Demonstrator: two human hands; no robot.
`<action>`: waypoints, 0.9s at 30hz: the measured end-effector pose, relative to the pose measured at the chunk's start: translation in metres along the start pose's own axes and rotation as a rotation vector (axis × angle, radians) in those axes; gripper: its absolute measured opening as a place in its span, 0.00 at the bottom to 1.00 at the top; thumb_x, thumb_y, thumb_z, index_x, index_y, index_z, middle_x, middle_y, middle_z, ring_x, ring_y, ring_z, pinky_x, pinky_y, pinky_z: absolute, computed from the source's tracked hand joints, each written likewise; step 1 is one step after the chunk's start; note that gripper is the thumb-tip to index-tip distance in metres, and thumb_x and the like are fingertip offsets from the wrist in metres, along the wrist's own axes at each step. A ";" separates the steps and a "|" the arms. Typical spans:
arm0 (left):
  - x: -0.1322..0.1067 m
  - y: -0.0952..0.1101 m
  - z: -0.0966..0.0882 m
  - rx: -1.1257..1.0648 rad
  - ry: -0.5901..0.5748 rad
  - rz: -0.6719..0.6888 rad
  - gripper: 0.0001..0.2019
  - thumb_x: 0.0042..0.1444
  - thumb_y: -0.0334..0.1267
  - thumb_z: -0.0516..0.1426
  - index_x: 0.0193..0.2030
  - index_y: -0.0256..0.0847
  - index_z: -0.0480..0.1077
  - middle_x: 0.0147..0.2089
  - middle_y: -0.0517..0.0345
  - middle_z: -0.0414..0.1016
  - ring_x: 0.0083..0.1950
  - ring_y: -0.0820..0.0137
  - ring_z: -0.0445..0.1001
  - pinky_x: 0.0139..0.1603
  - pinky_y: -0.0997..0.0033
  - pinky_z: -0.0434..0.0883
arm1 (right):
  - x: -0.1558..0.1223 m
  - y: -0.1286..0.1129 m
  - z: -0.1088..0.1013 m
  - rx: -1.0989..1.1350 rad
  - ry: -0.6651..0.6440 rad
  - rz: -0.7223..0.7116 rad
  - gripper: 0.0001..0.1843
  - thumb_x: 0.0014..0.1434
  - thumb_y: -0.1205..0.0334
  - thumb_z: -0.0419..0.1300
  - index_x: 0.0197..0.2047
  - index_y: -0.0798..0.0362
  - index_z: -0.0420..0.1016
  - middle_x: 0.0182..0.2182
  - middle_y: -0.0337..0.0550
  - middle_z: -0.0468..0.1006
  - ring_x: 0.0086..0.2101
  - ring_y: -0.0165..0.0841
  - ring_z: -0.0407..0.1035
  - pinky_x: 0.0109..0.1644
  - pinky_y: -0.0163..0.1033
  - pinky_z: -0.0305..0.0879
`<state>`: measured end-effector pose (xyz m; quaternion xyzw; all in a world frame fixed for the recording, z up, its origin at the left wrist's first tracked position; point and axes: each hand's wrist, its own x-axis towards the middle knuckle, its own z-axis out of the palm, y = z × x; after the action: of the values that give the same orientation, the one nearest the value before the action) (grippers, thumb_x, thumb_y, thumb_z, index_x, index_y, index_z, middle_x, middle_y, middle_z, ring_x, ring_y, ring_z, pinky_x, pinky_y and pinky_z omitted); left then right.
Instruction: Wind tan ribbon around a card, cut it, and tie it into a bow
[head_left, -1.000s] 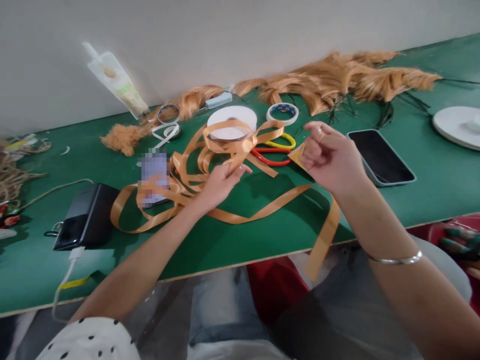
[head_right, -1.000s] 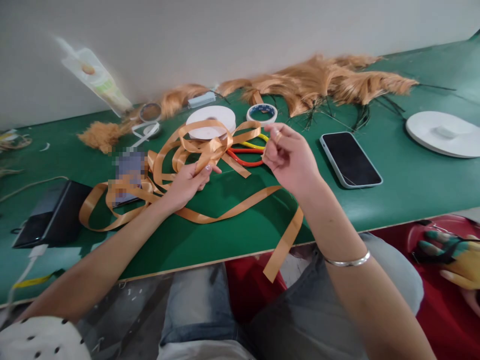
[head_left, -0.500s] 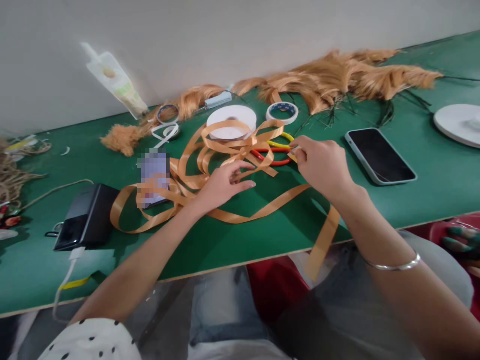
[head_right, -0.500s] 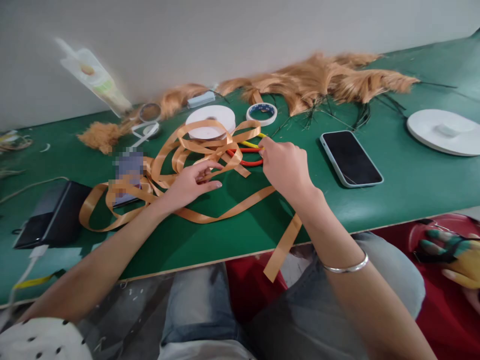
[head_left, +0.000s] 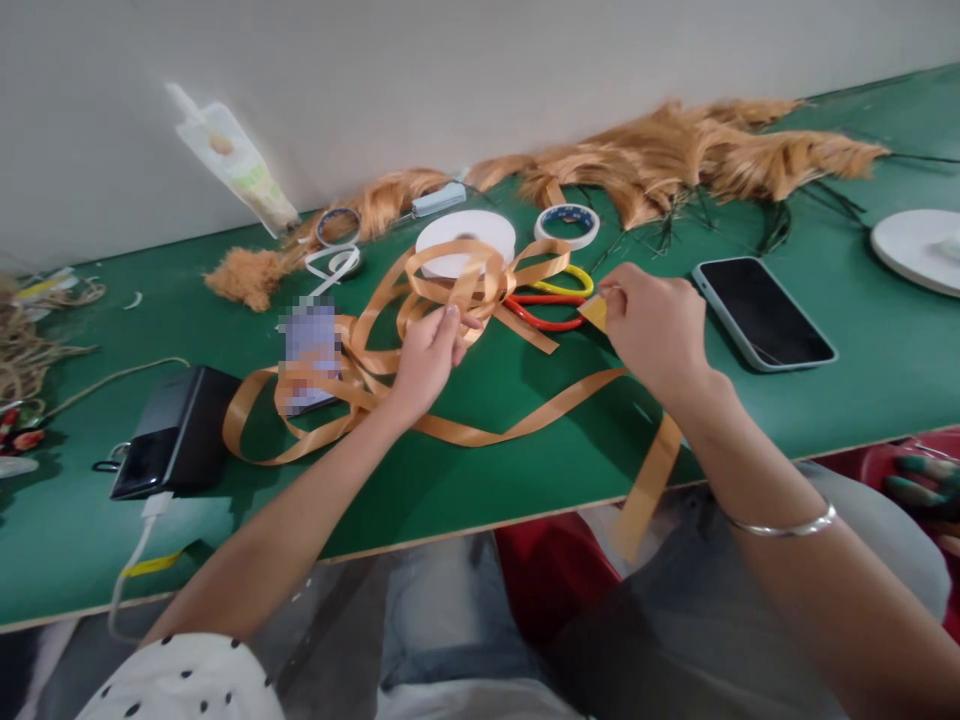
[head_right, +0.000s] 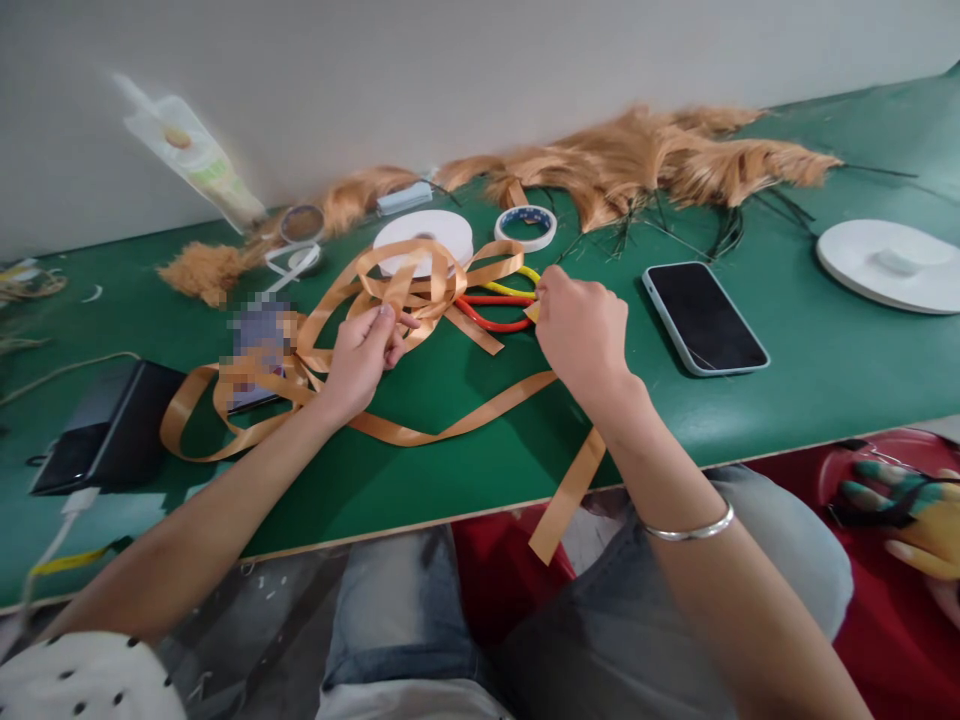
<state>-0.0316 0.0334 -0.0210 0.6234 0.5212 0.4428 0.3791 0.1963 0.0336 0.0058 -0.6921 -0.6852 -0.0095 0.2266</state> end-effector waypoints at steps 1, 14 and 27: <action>0.001 -0.002 0.000 -0.042 0.008 -0.006 0.19 0.62 0.48 0.46 0.32 0.37 0.69 0.14 0.65 0.57 0.17 0.79 0.56 0.20 0.78 0.56 | 0.001 0.001 0.001 0.087 0.041 0.026 0.12 0.58 0.68 0.48 0.37 0.55 0.73 0.27 0.47 0.76 0.30 0.37 0.70 0.34 0.40 0.59; 0.000 -0.003 0.003 -0.196 -0.092 -0.116 0.18 0.57 0.55 0.50 0.35 0.39 0.66 0.19 0.69 0.47 0.16 0.81 0.52 0.16 0.78 0.51 | 0.010 -0.006 0.007 1.372 -0.078 0.304 0.12 0.63 0.59 0.46 0.29 0.49 0.62 0.31 0.40 0.73 0.40 0.30 0.70 0.43 0.39 0.68; -0.005 0.001 0.003 -0.193 -0.068 -0.007 0.18 0.57 0.51 0.53 0.32 0.37 0.72 0.13 0.69 0.49 0.15 0.80 0.49 0.17 0.76 0.48 | 0.006 -0.011 0.001 1.312 -0.190 0.251 0.09 0.58 0.55 0.46 0.28 0.47 0.56 0.21 0.35 0.50 0.25 0.31 0.58 0.39 0.41 0.62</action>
<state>-0.0286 0.0282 -0.0219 0.5968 0.4649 0.4684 0.4564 0.1861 0.0392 0.0096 -0.4834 -0.4802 0.4961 0.5381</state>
